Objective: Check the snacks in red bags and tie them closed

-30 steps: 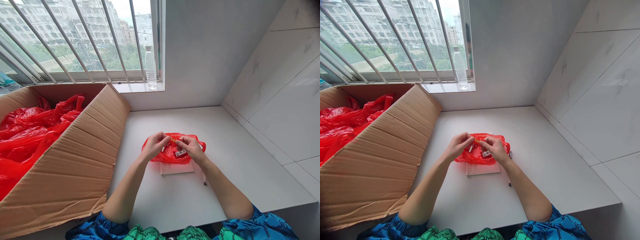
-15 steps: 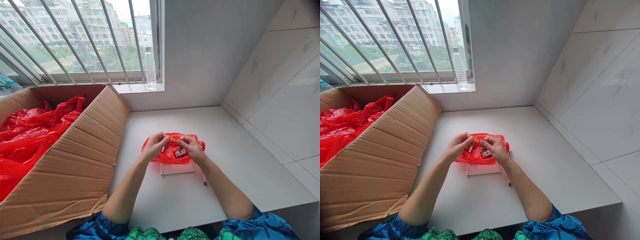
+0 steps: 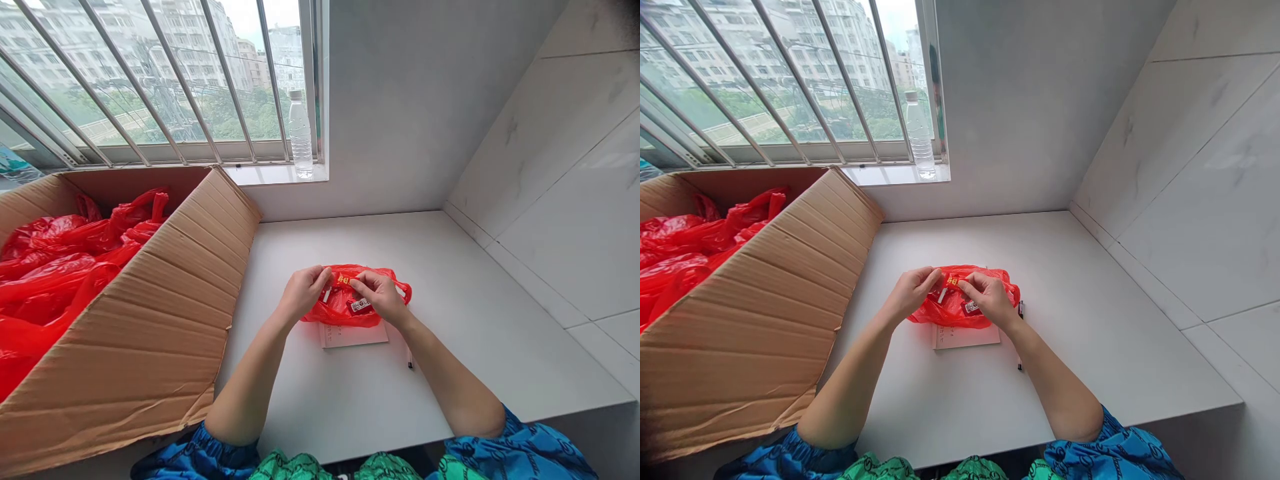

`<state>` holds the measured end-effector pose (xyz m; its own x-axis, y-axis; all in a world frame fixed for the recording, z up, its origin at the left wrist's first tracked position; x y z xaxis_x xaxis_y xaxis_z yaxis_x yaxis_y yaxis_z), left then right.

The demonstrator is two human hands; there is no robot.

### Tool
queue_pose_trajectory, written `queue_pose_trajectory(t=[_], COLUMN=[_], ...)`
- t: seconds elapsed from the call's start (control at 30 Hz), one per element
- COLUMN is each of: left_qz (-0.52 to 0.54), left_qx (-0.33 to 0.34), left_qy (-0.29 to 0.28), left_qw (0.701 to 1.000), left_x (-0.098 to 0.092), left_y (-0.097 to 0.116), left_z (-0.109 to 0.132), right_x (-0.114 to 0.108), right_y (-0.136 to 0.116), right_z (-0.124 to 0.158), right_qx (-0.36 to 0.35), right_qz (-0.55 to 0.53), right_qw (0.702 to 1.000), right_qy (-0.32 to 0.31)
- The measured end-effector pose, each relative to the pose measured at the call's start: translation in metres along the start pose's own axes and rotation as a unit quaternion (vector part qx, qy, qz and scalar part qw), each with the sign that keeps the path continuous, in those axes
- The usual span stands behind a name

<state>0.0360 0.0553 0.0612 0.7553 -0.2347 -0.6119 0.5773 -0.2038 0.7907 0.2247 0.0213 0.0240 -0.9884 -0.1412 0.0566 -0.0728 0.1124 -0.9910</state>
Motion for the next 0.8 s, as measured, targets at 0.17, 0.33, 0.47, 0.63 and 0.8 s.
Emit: queue_pose_trajectory(t=[0.17, 0.33, 0.47, 0.63, 0.8], left_qz=[-0.241, -0.277, -0.272, -0.157, -0.052], left_qx=[-0.023, -0.031, -0.026, -0.005, 0.017], left_qy=[0.050, 0.058, 0.058, 0.038, -0.026], left_qw=[0.969, 0.959, 0.960, 0.987, 0.998], left_x=[-0.010, -0.010, -0.010, -0.008, 0.003], left_y=[-0.013, -0.023, -0.021, -0.004, 0.005], left_z=[-0.003, -0.004, -0.004, -0.001, 0.003], right_x=[0.001, -0.002, -0.004, -0.003, 0.000], right_y=[-0.001, 0.002, 0.004, 0.004, 0.002], right_z=[0.002, -0.001, -0.003, -0.003, -0.001], right_qx=[-0.005, -0.023, -0.030, -0.028, -0.025], right_qz=[0.110, 0.137, 0.134, 0.130, 0.115], right_qw=[0.994, 0.990, 0.990, 0.990, 0.993], right_qy=[0.010, 0.027, 0.036, 0.037, 0.028])
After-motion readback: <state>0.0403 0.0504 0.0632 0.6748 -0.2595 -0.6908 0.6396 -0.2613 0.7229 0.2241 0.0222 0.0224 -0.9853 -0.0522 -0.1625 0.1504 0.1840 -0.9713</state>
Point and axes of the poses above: each hand's wrist, its own z-axis away from the middle knuckle, its own x-axis out of the palm, y = z × x, the point moved 3 cm from there along -z, towards the middle knuckle, and after that the axes turned 7 degrees about -z, right-handed, at the moved point
